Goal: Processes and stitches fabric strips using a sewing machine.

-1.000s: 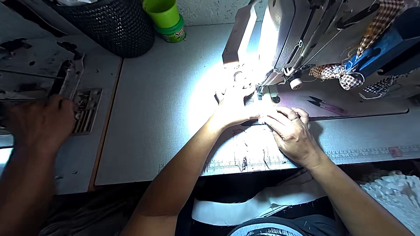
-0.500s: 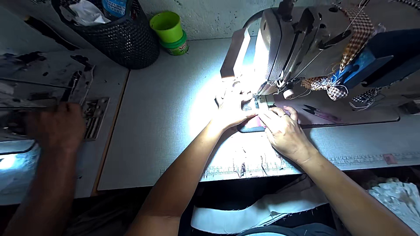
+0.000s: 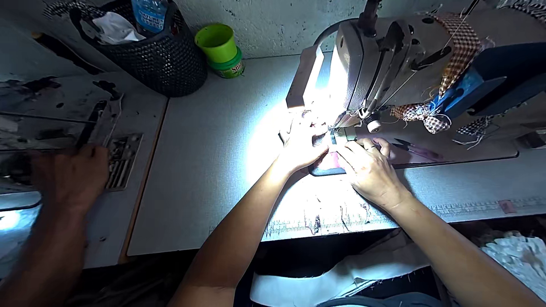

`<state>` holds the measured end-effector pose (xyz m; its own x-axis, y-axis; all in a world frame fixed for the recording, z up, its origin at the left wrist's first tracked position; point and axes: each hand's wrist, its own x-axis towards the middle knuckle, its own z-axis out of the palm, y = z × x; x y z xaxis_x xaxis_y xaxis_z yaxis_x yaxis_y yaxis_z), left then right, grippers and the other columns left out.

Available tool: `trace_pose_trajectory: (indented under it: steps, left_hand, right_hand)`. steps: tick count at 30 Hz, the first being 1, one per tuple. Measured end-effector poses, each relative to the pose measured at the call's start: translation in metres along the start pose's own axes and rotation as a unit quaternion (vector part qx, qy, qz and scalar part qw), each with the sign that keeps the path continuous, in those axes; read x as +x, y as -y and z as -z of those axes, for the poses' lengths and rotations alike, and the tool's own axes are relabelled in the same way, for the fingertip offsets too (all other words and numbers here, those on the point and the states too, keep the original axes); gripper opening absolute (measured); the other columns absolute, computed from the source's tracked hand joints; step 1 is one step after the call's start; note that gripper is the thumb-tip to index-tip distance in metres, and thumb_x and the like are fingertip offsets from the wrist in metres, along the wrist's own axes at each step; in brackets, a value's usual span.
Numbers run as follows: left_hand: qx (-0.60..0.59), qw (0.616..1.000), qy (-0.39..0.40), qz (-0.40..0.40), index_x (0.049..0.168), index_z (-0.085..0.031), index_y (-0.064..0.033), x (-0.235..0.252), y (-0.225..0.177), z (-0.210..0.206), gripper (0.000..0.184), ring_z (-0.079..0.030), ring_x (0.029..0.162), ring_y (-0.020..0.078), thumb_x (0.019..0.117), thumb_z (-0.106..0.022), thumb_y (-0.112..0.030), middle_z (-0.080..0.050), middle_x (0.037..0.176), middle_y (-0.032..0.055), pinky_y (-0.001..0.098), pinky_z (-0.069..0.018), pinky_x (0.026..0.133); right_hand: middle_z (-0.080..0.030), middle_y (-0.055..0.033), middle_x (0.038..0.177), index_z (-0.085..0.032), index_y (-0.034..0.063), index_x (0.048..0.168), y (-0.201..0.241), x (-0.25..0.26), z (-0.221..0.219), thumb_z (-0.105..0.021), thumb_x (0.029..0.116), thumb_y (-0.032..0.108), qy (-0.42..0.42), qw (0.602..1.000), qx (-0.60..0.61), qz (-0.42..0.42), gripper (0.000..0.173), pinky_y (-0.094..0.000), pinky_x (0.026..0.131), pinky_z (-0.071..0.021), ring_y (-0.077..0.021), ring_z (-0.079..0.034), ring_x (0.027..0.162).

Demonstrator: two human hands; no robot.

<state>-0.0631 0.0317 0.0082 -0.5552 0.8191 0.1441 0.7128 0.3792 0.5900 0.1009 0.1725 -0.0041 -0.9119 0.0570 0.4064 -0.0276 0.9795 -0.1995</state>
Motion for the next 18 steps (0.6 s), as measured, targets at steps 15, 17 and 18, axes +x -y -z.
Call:
trace_pose_trajectory:
  steps: [15, 17, 18]
  left_hand:
    - [-0.002, 1.000, 0.003, 0.004, 0.115, -0.077, -0.0124, 0.003, 0.002, 0.000, 0.034, -0.034, 0.146, 0.0365, 0.0956, -0.065, -0.037, -0.054, 0.145, 0.0150, 0.0670, -0.0215, 0.114]
    - [-0.004, 1.000, -0.001, 0.003, 0.115, -0.077, -0.0120, 0.002, 0.001, 0.000, 0.030, -0.038, 0.143, 0.0356, 0.0976, -0.062, -0.032, -0.056, 0.141, 0.0144, 0.0660, -0.0236, 0.112]
    - [-0.005, 1.000, -0.005, -0.001, 0.115, -0.077, -0.0109, 0.002, 0.001, 0.001, 0.029, -0.038, 0.142, 0.0366, 0.0985, -0.061, -0.029, -0.057, 0.142, 0.0151, 0.0660, -0.0235, 0.112]
  right_hand:
    - [-0.069, -0.0070, 0.129, -0.074, 0.0150, 0.124, 0.006, -0.027, 0.006, -0.045, 0.1015, 0.021, -0.009, 0.996, 0.051, -0.068, 0.038, -0.0579, 0.106, -0.0386, -0.0285, -0.059, 0.126]
    - [-0.068, -0.0071, 0.130, -0.073, 0.0148, 0.127, 0.004, -0.044, 0.010, -0.044, 0.0989, 0.020, -0.015, 0.993, 0.071, -0.094, 0.041, -0.0543, 0.105, -0.0413, -0.0279, -0.059, 0.125]
    - [-0.068, -0.0077, 0.130, -0.072, 0.0141, 0.129, 0.004, -0.052, 0.013, -0.043, 0.0983, 0.021, -0.024, 0.991, 0.074, -0.108, 0.043, -0.0539, 0.102, -0.0431, -0.0287, -0.059, 0.124]
